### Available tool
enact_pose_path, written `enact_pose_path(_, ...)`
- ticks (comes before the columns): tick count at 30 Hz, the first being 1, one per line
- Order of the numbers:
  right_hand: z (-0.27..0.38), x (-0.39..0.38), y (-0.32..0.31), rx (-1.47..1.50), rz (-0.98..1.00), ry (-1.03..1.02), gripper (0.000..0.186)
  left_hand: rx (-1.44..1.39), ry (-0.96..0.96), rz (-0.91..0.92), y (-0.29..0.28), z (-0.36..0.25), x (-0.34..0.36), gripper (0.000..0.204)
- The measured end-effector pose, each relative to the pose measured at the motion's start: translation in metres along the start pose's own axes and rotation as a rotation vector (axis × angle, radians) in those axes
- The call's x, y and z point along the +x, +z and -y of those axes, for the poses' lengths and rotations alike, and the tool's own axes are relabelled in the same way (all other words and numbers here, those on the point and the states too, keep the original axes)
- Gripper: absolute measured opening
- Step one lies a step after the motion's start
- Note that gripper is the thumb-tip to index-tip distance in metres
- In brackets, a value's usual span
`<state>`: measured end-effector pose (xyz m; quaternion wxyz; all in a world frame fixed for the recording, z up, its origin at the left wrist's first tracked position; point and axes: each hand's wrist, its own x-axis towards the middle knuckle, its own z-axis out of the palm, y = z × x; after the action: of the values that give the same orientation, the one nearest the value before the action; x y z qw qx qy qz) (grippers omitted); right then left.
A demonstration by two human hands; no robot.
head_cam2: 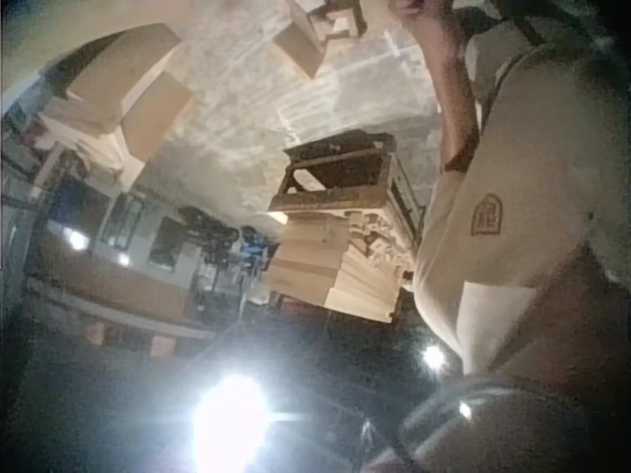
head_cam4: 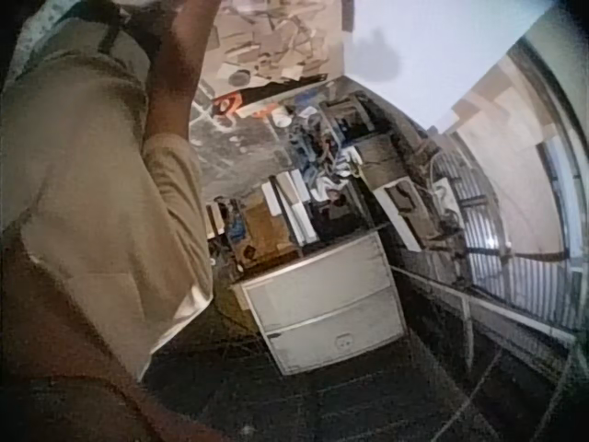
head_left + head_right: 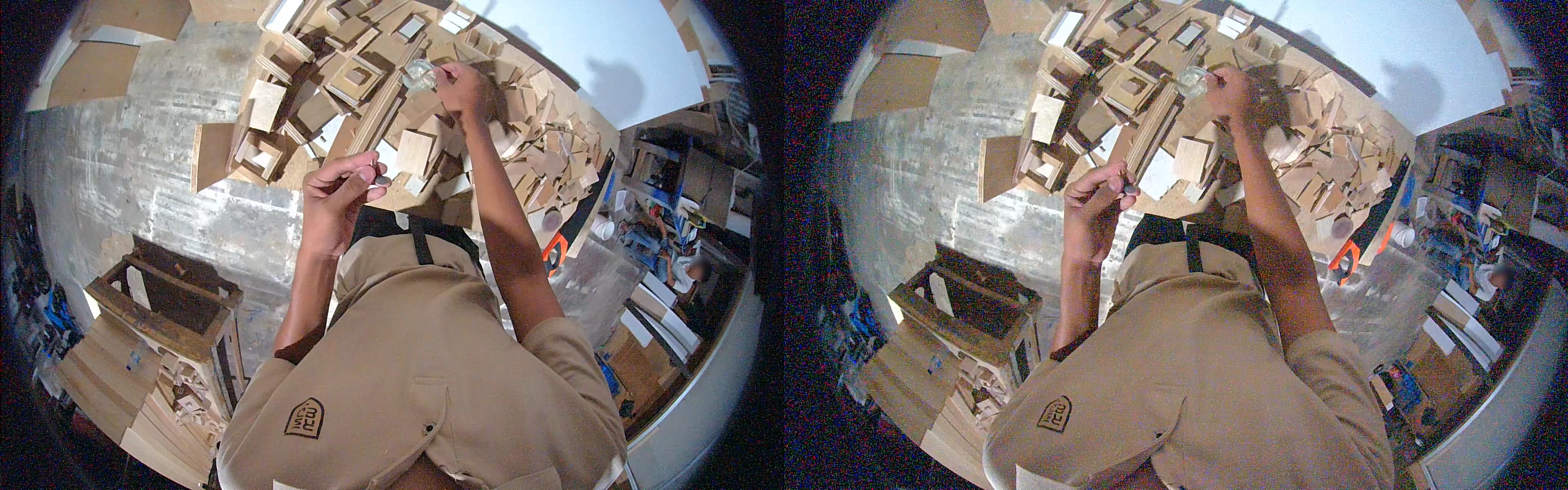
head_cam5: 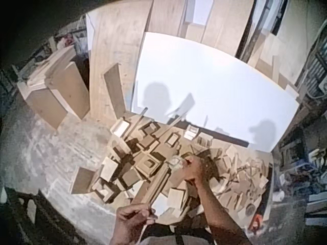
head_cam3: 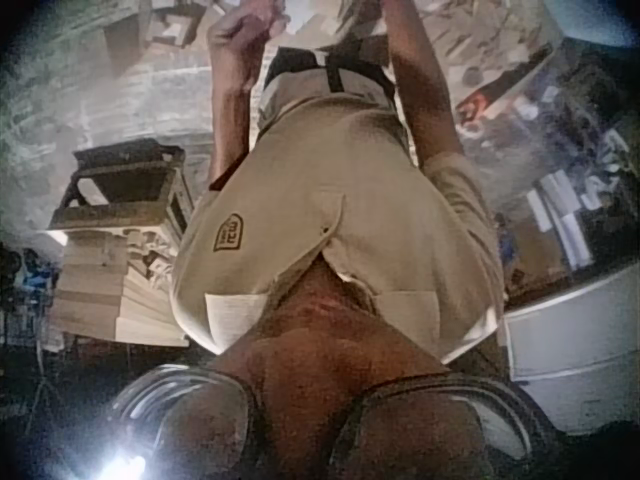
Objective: The person applies a thin wood veneer strip to the edge of a rectangular block by hand, pressing it down and wiping the surface with a piece of paper.
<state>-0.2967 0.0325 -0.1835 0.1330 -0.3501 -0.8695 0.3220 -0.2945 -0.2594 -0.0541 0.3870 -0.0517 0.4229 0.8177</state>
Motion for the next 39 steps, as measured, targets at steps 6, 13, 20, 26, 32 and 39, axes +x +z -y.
enact_pose_path(6,0.003,-0.005,-0.019,0.261,0.056,0.117,0.025,0.030,-0.035,-0.042,0.011,-0.006,0.001,0.024)
enact_pose_path(13,0.046,-0.053,-0.116,0.885,0.165,0.197,0.020,-0.006,-0.070,-0.012,0.025,-0.012,0.002,0.020)
enact_pose_path(20,0.089,-0.102,-0.192,1.006,0.225,-0.048,0.014,-0.011,-0.052,0.069,0.050,-0.015,-0.002,0.020)
enact_pose_path(26,0.105,-0.124,-0.216,0.968,0.221,-0.082,0.014,-0.017,-0.073,0.110,0.073,-0.019,-0.010,0.022)
enact_pose_path(32,0.122,-0.137,-0.229,0.868,0.208,-0.131,0.013,-0.085,-0.038,0.200,0.076,-0.012,-0.017,0.021)
enact_pose_path(39,0.125,-0.143,-0.236,0.869,0.243,-0.133,0.013,-0.196,-0.029,0.389,0.075,-0.012,-0.019,0.020)
